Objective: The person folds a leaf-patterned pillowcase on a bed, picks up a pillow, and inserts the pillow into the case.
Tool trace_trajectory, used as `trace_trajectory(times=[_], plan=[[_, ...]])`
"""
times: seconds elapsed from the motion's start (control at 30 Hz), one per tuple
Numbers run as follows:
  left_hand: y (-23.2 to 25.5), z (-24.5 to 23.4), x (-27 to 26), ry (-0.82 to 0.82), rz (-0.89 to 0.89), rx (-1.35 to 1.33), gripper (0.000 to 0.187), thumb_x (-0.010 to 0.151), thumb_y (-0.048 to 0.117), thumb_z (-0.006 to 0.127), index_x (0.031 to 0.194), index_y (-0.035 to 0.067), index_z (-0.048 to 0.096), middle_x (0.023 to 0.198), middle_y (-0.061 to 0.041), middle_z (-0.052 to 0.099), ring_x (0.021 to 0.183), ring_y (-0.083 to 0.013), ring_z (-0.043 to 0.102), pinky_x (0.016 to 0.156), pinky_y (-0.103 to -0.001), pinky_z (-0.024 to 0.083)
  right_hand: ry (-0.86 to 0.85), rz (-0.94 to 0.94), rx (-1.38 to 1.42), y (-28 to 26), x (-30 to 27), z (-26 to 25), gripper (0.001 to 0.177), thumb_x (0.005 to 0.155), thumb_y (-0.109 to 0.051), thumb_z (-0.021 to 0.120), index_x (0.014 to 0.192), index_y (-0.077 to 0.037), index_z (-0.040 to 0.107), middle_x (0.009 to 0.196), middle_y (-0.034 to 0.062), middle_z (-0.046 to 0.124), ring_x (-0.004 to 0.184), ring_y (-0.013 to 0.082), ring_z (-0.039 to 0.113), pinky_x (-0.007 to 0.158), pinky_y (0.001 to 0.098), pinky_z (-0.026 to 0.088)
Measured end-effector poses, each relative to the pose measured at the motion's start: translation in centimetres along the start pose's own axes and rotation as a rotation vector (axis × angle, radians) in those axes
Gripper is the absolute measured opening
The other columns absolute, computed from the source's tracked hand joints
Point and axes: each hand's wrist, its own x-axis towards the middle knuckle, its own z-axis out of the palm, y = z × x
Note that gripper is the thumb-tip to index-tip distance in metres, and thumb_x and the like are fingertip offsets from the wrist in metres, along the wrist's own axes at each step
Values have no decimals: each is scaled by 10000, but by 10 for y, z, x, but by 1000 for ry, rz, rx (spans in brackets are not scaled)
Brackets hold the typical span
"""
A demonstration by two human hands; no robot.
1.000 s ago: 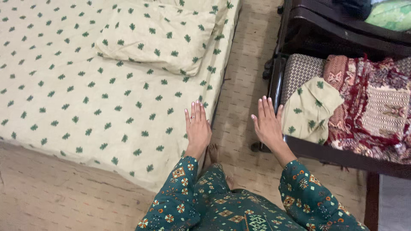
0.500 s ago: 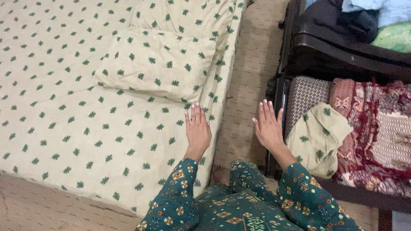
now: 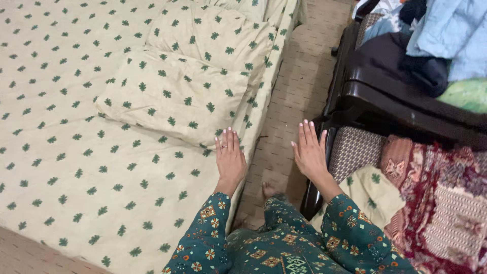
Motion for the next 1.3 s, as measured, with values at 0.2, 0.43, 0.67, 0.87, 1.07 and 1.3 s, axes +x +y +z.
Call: trace_trajectory(times=[0.2,0.43,0.67,0.87,1.07,1.3], plan=[[33,7,50,36,-53,-21,740,925,253,558,1546,-61,306,1651,-205,248,1544,-321,189,1251,-523,86,-2,-81,-5,38,53,-4,659,1039,-352,455,1557,36,325,1656,193,277,1555,329,212,1229,635,111],[21,18,89,36,-139,-53,724,940,256,547,1542,-65,305,1654,-199,248,1545,-328,179,1245,-541,90,-11,-170,15,53,109,4,656,1045,-366,454,1550,39,346,1648,199,293,1552,330,219,1227,639,111],[-24,18,132,37,-229,-36,719,942,254,553,1540,-60,307,1654,-206,257,1556,-329,175,1256,-533,65,-82,-224,-10,36,188,30,638,1045,-380,446,1520,34,352,1655,193,283,1554,330,206,1218,639,103],[-67,10,163,53,-337,-16,748,907,237,571,1535,-78,312,1640,-218,251,1543,-340,163,1243,-536,71,-90,-308,73,-2,257,50,658,1040,-366,421,1564,23,332,1666,182,274,1556,309,199,1234,626,84],[-106,5,172,31,-500,1,728,925,245,566,1528,-78,316,1644,-216,253,1543,-346,175,1246,-536,86,-146,-426,92,-35,314,74,672,1043,-377,423,1564,30,302,1666,196,236,1552,330,161,1220,630,55],[-142,18,185,78,-764,19,724,921,256,580,1524,-57,330,1639,-213,273,1543,-346,185,1242,-551,87,-244,-593,73,-64,389,100,691,1029,-378,431,1570,20,269,1657,199,237,1548,341,174,1217,630,85]])
